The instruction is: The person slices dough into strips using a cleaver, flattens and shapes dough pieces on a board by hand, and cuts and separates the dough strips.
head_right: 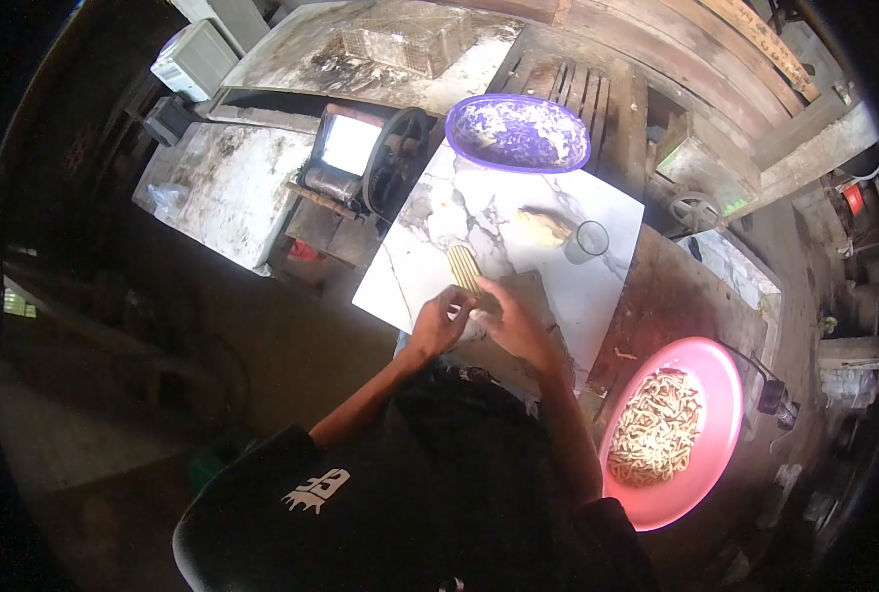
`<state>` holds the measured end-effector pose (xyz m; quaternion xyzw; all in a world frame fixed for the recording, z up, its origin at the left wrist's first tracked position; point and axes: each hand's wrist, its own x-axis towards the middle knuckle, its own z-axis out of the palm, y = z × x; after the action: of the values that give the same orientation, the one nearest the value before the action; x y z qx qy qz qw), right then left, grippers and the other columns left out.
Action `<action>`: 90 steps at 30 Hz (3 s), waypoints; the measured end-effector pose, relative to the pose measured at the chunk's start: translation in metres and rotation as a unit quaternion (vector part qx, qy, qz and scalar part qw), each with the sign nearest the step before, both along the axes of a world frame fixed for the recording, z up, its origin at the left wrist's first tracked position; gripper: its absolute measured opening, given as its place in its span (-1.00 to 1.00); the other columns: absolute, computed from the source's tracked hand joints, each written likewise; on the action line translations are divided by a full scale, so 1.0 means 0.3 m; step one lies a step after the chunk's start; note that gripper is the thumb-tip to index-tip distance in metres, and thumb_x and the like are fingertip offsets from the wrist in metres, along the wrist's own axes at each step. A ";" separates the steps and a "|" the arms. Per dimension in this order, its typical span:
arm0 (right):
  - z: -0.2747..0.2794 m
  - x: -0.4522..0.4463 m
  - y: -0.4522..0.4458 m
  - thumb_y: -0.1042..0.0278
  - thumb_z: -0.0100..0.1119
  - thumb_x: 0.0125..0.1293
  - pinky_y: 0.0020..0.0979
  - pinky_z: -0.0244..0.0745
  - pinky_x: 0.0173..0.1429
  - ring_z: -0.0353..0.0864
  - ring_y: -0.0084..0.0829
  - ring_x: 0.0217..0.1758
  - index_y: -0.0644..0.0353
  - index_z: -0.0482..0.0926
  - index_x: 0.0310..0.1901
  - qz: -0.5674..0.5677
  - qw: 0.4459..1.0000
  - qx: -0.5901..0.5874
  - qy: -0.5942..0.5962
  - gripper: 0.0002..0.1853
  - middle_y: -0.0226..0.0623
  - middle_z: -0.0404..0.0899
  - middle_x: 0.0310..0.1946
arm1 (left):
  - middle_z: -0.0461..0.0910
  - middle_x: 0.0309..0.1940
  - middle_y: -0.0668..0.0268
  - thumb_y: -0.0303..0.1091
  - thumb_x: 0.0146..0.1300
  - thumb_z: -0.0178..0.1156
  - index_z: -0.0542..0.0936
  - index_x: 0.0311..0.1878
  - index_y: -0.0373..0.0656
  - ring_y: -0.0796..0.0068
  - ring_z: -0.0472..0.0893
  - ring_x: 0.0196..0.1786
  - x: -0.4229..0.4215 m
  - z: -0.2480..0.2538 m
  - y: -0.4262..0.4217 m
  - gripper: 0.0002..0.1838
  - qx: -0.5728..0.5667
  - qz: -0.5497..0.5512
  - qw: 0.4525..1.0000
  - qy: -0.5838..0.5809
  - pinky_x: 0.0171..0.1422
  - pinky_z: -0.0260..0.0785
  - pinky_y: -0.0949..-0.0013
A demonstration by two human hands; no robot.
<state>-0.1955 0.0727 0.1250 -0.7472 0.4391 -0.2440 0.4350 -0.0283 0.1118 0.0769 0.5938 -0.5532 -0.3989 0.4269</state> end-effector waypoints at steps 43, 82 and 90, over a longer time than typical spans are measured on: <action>0.191 -0.570 0.284 0.38 0.19 0.36 -0.27 0.36 0.32 0.53 -0.23 0.24 0.26 0.52 0.18 -0.448 0.884 -0.056 0.121 -0.62 -0.09 0.58 0.12 | 0.54 0.06 0.43 -0.15 0.18 0.27 0.75 -0.14 0.03 0.29 0.45 0.17 0.101 -0.143 -0.229 -0.77 0.095 0.145 0.942 -0.286 0.24 0.24 0.09; 0.161 -0.822 0.490 0.46 0.18 0.28 -0.15 0.40 0.30 0.53 0.00 0.22 0.32 0.47 0.20 -0.500 0.739 -0.172 0.417 -0.56 0.07 0.56 0.11 | 0.53 0.11 0.31 -0.07 0.20 0.26 0.69 -0.01 0.02 0.23 0.46 0.19 0.097 -0.185 -0.254 -0.65 0.046 0.114 0.928 -0.351 0.23 0.28 0.00; 0.064 -0.708 0.486 0.43 0.19 0.33 -0.26 0.29 0.41 0.44 -0.16 0.34 0.30 0.43 0.27 -0.522 0.832 -0.058 0.176 -0.52 -0.05 0.49 0.23 | 0.51 0.10 0.36 -0.10 0.18 0.29 0.72 -0.16 0.04 0.27 0.43 0.21 0.096 -0.139 -0.259 -0.76 0.089 0.123 0.928 -0.340 0.22 0.26 0.02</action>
<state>-0.4080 0.2185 0.1441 -0.4612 0.8180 -0.3243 0.1138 0.0004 0.0340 0.0351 0.7932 -0.5496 -0.1648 0.2039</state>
